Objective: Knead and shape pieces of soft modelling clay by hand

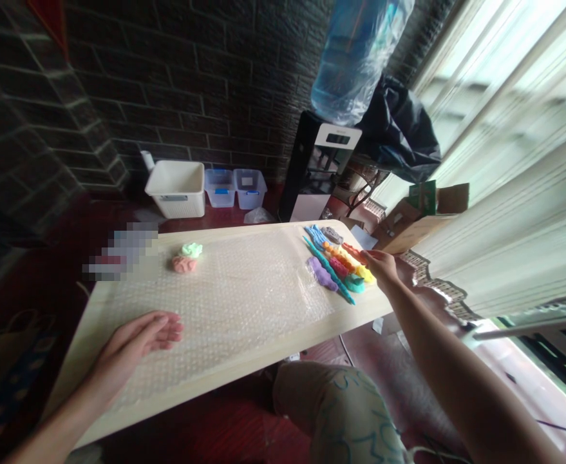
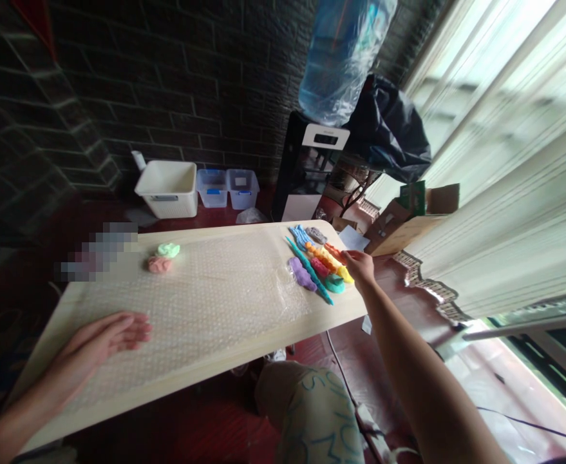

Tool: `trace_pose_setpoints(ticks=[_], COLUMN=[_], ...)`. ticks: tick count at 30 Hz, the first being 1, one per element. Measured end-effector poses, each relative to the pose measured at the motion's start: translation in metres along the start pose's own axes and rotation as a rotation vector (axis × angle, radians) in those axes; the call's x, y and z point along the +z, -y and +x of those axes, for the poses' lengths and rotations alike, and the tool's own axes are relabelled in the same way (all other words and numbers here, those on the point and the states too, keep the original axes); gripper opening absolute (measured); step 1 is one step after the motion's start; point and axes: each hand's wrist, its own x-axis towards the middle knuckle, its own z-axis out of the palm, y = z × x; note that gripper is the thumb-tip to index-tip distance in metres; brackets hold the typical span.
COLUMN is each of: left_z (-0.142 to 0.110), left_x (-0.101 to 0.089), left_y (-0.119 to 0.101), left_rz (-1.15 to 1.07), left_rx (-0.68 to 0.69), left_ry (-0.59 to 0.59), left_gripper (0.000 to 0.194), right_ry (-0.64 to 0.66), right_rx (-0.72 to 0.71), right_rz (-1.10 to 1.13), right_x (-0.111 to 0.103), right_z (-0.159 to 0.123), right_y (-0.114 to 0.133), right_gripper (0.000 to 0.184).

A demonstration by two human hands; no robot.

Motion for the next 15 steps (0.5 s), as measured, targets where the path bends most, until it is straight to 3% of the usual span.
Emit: trace_pose_setpoints(ticks=[6, 15], left_z=[0.006, 0.013], left_x=[-0.004, -0.010], left_y=[0.008, 0.022], left_rz=[-0.036, -0.044], left_rx=[-0.029, -0.021], left_ry=[-0.025, 0.005], left_gripper=[0.076, 0.067], right_ry=[-0.006, -0.007], right_rx=[-0.025, -0.107], right_rz=[-0.194, -0.425], right_x=[0.008, 0.013], right_z=[0.016, 0.016], right_y=[-0.007, -0.001], right_gripper=[0.040, 0.039])
